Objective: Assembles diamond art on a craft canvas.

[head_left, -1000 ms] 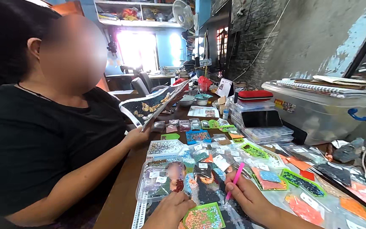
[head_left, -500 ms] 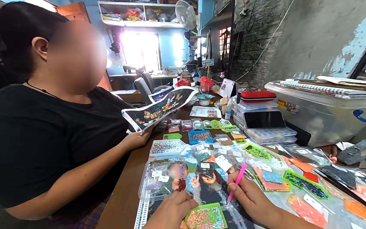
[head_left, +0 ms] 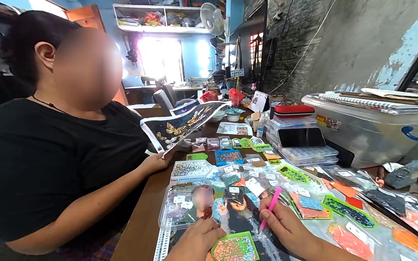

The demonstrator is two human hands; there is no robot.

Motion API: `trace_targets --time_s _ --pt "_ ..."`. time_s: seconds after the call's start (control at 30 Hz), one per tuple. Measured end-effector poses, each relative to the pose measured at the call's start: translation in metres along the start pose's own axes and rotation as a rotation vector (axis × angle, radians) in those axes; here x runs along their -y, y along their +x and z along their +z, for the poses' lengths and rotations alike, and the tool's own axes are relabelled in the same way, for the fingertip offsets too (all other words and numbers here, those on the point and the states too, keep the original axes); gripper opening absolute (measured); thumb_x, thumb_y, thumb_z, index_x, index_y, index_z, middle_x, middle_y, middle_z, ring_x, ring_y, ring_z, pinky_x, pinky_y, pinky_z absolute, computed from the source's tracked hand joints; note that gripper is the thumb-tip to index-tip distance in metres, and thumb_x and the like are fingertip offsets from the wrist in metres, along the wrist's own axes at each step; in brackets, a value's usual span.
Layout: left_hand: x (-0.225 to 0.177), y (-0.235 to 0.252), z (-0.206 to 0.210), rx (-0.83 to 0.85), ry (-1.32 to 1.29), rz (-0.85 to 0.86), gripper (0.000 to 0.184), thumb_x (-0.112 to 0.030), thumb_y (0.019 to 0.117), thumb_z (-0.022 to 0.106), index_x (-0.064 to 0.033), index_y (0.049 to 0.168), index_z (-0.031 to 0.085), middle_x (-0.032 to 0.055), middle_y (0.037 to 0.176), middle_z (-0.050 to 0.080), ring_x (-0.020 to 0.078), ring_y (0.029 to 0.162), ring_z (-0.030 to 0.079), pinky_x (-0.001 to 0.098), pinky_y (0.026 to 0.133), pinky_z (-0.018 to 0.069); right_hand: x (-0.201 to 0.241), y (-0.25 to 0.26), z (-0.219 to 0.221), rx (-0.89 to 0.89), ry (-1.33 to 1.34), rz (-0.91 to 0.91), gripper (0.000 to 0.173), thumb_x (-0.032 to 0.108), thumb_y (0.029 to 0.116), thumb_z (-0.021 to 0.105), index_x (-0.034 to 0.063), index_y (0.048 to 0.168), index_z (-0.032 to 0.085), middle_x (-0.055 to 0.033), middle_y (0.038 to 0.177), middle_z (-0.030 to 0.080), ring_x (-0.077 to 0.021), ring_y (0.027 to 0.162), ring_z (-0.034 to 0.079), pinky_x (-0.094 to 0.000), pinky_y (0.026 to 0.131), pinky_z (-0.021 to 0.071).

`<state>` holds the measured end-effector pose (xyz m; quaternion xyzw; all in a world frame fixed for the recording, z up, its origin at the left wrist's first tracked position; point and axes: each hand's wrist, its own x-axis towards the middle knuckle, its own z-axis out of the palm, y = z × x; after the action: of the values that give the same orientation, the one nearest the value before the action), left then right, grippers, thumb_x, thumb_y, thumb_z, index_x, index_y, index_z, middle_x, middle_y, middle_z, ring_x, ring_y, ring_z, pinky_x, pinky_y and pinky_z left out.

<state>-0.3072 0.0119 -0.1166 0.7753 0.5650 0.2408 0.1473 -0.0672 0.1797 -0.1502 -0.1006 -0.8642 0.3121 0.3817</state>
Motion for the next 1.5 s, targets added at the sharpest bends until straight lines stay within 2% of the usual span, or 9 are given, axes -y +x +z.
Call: trace_targets --time_s 0.2,0.47,0.77,0.9,1.13,1.5 --pt "-0.0013 0.0003 -0.0011 0.010 -0.005 -0.016 0.046 -0.034 0.0926 0.073 0.0009 0.121 0.072 0.0231 0.118 0.068 0.0411 0.111 0.064 0.0563 0.097 0.0507 0.0006 0.0007 -0.0001 -0.009 0.005 -0.002 0.038 0.038 0.1118 0.037 0.0051 0.105 0.055 -0.0023 0.078 0.058 -0.0011 0.066 0.057 -0.0174 0.063 0.0509" --pt "0.0009 0.0002 0.0005 -0.030 -0.009 0.015 0.043 -0.032 0.0911 0.075 0.0018 0.118 0.073 0.0237 0.114 0.069 0.0416 0.107 0.066 0.0562 0.094 0.0524 0.0008 0.0011 0.0002 -0.011 0.004 0.023 0.038 0.038 0.1114 0.038 0.0044 0.106 0.056 -0.0023 0.077 0.058 -0.0015 0.066 0.058 -0.0184 0.063 0.0512" --pt "-0.0004 0.0006 -0.0008 -0.007 -0.029 -0.004 0.045 -0.033 0.0923 0.073 0.0033 0.120 0.072 0.0255 0.116 0.068 0.0421 0.110 0.064 0.0554 0.096 0.0508 -0.0017 -0.0004 0.0006 -0.003 -0.009 0.017 0.039 0.039 0.1114 0.038 0.0041 0.105 0.055 -0.0040 0.075 0.058 -0.0046 0.064 0.058 -0.0206 0.061 0.0509" --pt "-0.0005 -0.0004 0.0005 -0.017 -0.020 0.000 0.045 -0.033 0.0920 0.073 0.0024 0.120 0.072 0.0247 0.115 0.069 0.0415 0.109 0.065 0.0548 0.095 0.0514 -0.0015 -0.0008 0.0007 -0.007 -0.005 0.001 0.039 0.040 0.1113 0.038 0.0049 0.105 0.055 -0.0032 0.075 0.057 -0.0027 0.063 0.057 -0.0185 0.061 0.0503" --pt "0.0001 0.0001 -0.0004 -0.004 -0.014 -0.002 0.046 -0.033 0.0928 0.072 0.0034 0.120 0.072 0.0262 0.116 0.068 0.0429 0.108 0.065 0.0551 0.096 0.0511 0.0062 -0.0003 -0.0024 0.027 -0.021 0.043 0.036 0.033 0.1117 0.039 0.0017 0.106 0.055 -0.0057 0.076 0.059 -0.0060 0.065 0.058 -0.0221 0.062 0.0505" --pt "0.0004 0.0005 -0.0011 -0.008 -0.029 -0.007 0.047 -0.032 0.0915 0.073 0.0039 0.121 0.071 0.0269 0.116 0.068 0.0435 0.109 0.065 0.0560 0.095 0.0511 0.0034 0.0003 -0.0017 0.023 -0.021 0.020 0.036 0.032 0.1119 0.038 0.0013 0.106 0.055 -0.0069 0.076 0.059 -0.0082 0.065 0.059 -0.0246 0.062 0.0516"
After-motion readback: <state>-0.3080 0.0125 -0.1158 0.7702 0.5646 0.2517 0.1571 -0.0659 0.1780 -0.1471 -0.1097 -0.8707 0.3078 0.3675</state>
